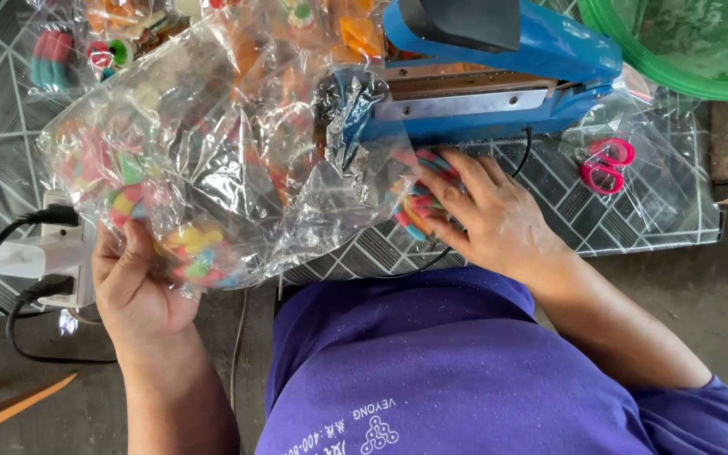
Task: Packaging small colorful candies into plastic bags and sealing them using a manual heat sealer.
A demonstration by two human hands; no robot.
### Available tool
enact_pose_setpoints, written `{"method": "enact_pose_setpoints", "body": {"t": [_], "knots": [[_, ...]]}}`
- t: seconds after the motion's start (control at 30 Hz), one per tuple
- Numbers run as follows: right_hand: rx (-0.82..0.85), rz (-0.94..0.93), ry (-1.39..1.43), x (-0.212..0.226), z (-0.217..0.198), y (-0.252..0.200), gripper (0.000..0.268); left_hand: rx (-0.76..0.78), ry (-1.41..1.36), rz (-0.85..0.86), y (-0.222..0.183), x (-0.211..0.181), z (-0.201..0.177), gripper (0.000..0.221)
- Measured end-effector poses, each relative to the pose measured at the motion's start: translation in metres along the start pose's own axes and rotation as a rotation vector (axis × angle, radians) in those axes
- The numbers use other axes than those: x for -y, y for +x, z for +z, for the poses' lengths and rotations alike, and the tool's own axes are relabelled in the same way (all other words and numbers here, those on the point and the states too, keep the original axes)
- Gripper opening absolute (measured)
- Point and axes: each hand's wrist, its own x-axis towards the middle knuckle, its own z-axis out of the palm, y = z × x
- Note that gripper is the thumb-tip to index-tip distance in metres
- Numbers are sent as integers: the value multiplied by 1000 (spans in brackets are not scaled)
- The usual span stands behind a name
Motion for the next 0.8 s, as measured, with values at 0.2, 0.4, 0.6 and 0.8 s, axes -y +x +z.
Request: {"method": "enact_pose_setpoints", "body": {"t": [0.2, 0.4, 0.6, 0.8], "knots": [[60, -54, -62, -5, 5, -4, 50, 45, -49, -20, -4, 1, 7, 29], [61, -125, -284, 3, 5, 0, 45, -10, -32, -26, -3, 0, 5, 31], [164, -23, -216, 0, 13, -12, 58, 18, -14, -13, -1, 1, 4, 32], [-15, -104, -336, -7, 18, -2, 49, -37, 3, 4, 7, 19, -22, 37]]}}
